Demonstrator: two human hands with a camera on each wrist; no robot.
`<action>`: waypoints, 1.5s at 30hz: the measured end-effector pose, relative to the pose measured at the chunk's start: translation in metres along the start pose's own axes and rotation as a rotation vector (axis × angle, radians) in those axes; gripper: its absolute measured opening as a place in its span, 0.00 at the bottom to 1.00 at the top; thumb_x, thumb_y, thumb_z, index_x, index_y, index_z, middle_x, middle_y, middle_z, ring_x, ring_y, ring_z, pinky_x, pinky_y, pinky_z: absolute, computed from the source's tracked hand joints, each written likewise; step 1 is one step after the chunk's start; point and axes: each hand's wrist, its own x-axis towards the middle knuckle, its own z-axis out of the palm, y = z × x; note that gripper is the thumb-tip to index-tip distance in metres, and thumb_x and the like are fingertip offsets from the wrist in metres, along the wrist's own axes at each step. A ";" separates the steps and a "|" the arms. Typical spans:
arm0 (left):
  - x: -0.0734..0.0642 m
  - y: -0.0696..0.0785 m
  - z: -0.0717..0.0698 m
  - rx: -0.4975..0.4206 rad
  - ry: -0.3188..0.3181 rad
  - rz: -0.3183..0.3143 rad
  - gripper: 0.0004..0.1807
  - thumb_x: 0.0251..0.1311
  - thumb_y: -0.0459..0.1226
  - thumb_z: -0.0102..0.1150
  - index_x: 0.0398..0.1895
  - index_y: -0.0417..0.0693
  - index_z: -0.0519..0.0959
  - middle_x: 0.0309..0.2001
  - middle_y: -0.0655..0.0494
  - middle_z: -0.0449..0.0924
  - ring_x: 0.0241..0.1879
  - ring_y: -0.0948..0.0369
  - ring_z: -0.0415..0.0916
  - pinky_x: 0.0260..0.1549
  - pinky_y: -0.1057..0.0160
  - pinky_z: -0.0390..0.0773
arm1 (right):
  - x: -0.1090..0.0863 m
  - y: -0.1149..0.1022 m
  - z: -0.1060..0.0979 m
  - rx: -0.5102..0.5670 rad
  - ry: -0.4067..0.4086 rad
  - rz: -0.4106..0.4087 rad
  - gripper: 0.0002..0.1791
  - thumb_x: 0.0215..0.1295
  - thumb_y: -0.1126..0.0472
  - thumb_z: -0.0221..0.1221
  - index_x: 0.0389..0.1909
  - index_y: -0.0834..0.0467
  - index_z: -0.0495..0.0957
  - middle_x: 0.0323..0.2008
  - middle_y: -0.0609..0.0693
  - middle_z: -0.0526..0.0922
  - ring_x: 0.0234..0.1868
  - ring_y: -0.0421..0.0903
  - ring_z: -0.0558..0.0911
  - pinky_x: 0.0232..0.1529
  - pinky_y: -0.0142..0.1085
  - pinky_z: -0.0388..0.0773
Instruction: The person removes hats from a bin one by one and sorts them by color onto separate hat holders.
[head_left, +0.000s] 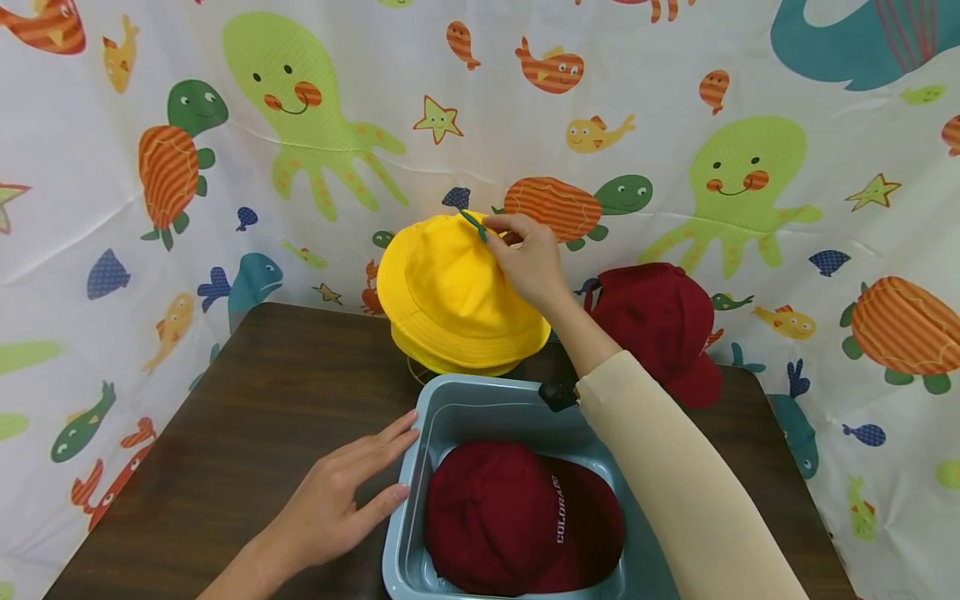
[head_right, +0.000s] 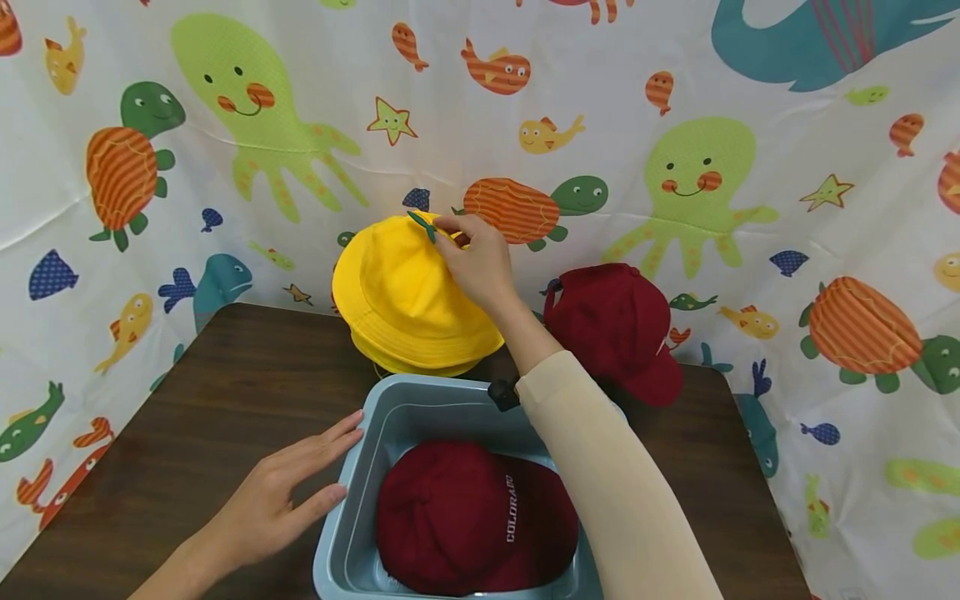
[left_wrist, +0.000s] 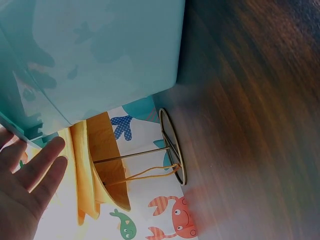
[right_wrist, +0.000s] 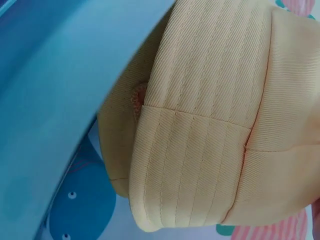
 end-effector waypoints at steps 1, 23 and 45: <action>0.000 0.000 0.000 -0.002 0.000 0.000 0.38 0.63 0.37 0.71 0.77 0.51 0.71 0.77 0.57 0.68 0.69 0.59 0.74 0.64 0.63 0.74 | 0.000 0.000 0.000 0.002 -0.003 0.000 0.13 0.73 0.65 0.65 0.55 0.63 0.86 0.49 0.55 0.87 0.43 0.48 0.81 0.42 0.30 0.79; -0.001 0.000 0.000 -0.006 -0.004 -0.004 0.38 0.62 0.37 0.72 0.77 0.51 0.71 0.77 0.56 0.68 0.69 0.60 0.74 0.65 0.66 0.72 | -0.001 -0.014 -0.025 -0.013 -0.031 -0.069 0.14 0.71 0.65 0.67 0.55 0.64 0.85 0.51 0.57 0.85 0.44 0.49 0.81 0.43 0.32 0.78; 0.001 0.000 -0.001 -0.032 0.003 0.010 0.37 0.63 0.35 0.71 0.77 0.49 0.71 0.77 0.55 0.68 0.69 0.59 0.74 0.67 0.72 0.65 | -0.016 -0.031 -0.054 -0.130 -0.038 -0.204 0.15 0.70 0.62 0.67 0.55 0.62 0.85 0.51 0.55 0.86 0.46 0.47 0.82 0.50 0.42 0.84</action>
